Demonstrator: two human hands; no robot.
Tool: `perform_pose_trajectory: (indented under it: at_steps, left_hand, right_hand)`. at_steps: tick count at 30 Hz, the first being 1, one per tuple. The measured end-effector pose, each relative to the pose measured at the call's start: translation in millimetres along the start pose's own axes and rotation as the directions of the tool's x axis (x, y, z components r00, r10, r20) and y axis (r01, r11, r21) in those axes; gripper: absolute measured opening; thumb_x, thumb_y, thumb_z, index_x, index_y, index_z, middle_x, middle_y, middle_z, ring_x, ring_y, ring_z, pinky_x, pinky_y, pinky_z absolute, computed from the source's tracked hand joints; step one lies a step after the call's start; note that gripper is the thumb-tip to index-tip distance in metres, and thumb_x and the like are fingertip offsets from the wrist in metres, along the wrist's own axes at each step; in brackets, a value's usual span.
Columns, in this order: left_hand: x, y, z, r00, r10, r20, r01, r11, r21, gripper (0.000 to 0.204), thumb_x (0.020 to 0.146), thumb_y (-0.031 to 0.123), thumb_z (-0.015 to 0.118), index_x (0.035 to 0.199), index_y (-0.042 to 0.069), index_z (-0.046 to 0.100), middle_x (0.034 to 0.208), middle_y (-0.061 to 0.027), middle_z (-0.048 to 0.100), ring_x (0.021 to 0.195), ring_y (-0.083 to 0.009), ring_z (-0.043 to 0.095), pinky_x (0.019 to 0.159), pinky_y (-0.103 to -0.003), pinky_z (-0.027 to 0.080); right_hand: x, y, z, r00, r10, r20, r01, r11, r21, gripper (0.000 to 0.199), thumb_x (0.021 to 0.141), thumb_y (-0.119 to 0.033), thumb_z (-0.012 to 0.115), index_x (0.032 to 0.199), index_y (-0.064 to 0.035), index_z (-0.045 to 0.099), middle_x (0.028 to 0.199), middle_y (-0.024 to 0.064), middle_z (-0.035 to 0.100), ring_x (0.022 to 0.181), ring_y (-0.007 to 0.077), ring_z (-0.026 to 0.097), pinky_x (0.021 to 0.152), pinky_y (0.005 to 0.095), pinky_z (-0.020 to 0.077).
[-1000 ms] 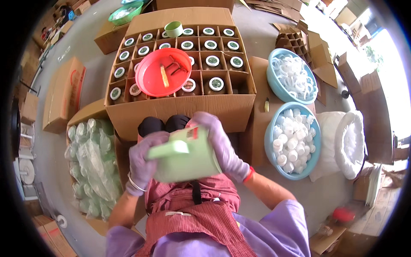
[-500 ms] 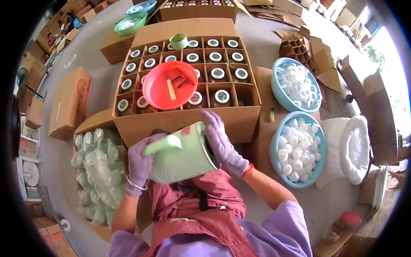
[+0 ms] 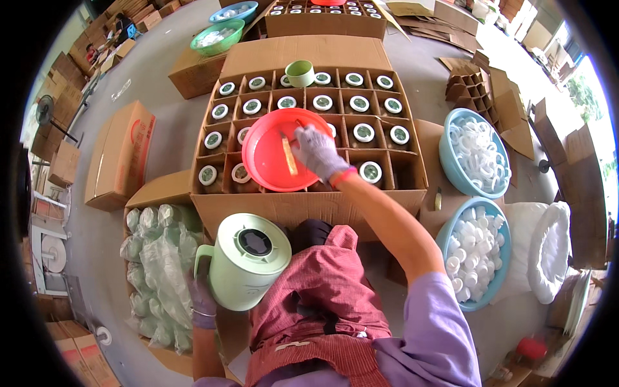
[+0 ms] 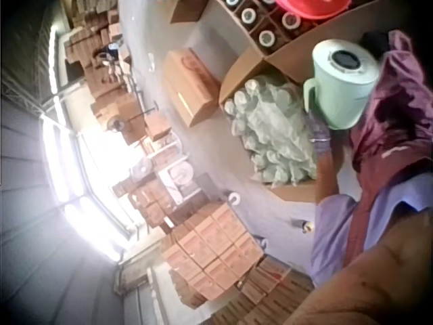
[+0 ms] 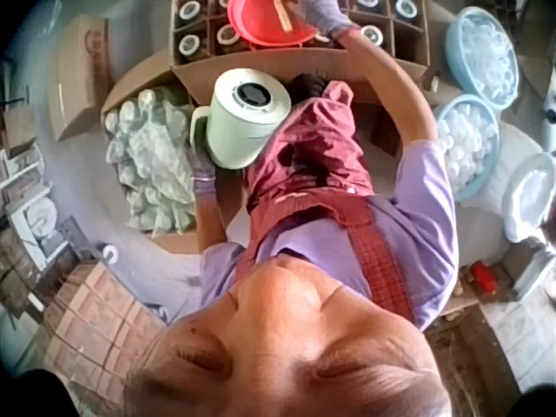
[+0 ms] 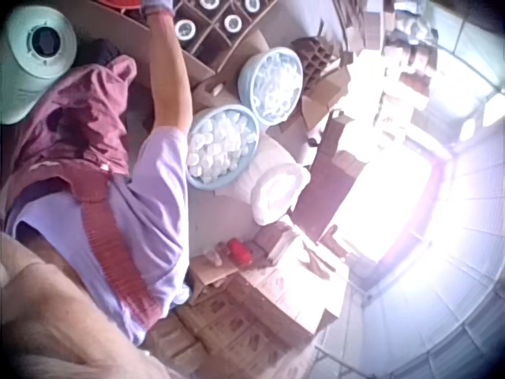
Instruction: The person scoops a dark substance from a green container into small cups using a spoon, then places the cups into a cardboard box. The person also wraps filled containers in plastic and places them into a box.
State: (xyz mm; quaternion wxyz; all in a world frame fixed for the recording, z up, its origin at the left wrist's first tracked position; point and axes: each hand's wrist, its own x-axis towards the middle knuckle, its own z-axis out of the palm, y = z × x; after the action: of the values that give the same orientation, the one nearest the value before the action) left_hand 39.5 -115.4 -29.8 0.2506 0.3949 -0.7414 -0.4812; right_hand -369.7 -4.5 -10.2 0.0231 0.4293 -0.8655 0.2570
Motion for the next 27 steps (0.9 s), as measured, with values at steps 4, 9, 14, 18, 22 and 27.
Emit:
perform_pose_trajectory:
  at_steps: [4,9,14,18,22,27]
  left_hand:
    - [7,-9,-5,0.93,0.311,0.194,-0.363,0.71,0.603,0.026,0.099,0.022,0.055,0.113,0.003,0.066,0.099,-0.0086,0.064,0.095,-0.0224,0.06,0.082,-0.036,0.048]
    - [28,-25,2,0.987,-0.002,0.158,0.003,1.0,-0.005,0.019,0.094,0.016,0.053,0.103,0.005,0.066,0.089,-0.0124,0.068,0.078,-0.0287,0.065,0.071,-0.038,0.05]
    - [51,-15,10,0.926,0.14,0.35,-0.086,0.982,-0.165,0.029,0.1,0.023,0.047,0.099,0.001,0.066,0.083,-0.0121,0.069,0.073,-0.023,0.067,0.065,-0.035,0.052]
    - [61,18,18,0.821,0.05,0.568,0.081,0.976,-0.203,0.039,0.101,0.033,0.047,0.101,-0.001,0.066,0.086,-0.0082,0.071,0.075,-0.0152,0.068,0.068,-0.031,0.054]
    - [50,50,27,0.738,-0.047,0.673,0.361,0.871,-0.335,0.041,0.099,0.037,0.051,0.112,-0.001,0.063,0.096,-0.008,0.07,0.083,-0.0151,0.068,0.075,-0.031,0.054]
    - [52,38,25,0.492,-0.027,0.87,0.597,0.738,-0.315,0.037,0.098,0.024,0.049,0.125,0.001,0.057,0.113,-0.0088,0.066,0.102,-0.0171,0.063,0.09,-0.031,0.051]
  right_hand:
    - [47,28,25,0.944,0.263,0.2,-0.162,0.897,-0.412,0.024,0.086,-0.021,0.061,0.103,-0.0062,0.069,0.097,0.0173,0.072,0.093,0.0306,0.071,0.078,0.0441,0.0553]
    - [45,18,-10,0.937,0.251,0.242,-0.217,0.963,-0.159,0.039,0.073,-0.027,0.066,0.099,0.0015,0.068,0.098,0.0242,0.069,0.091,0.039,0.068,0.082,0.0473,0.0535]
    - [-31,-57,-83,0.795,-0.052,0.605,-0.452,0.615,0.647,0.008,0.084,-0.01,0.061,0.09,-0.0042,0.061,0.074,0.0011,0.059,0.062,0.0078,0.054,0.057,0.0246,0.0466]
    - [-90,-98,-99,0.763,-0.646,0.038,0.615,0.742,0.266,0.022,0.066,-0.012,0.073,0.085,-0.0108,0.061,0.09,0.0023,0.055,0.092,0.0239,0.058,0.088,0.0465,0.0489]
    - [-112,-113,-105,0.533,-0.836,-0.127,0.84,0.542,-0.041,0.018,0.066,-0.019,0.07,0.081,-0.0136,0.062,0.093,0.0017,0.055,0.099,0.0218,0.058,0.099,0.0544,0.0457]
    - [-125,-108,-109,0.346,-0.928,-0.14,0.93,0.32,0.179,0.026,0.067,-0.024,0.073,0.089,-0.0125,0.065,0.108,0.0079,0.057,0.108,0.0357,0.057,0.085,0.0446,0.0559]
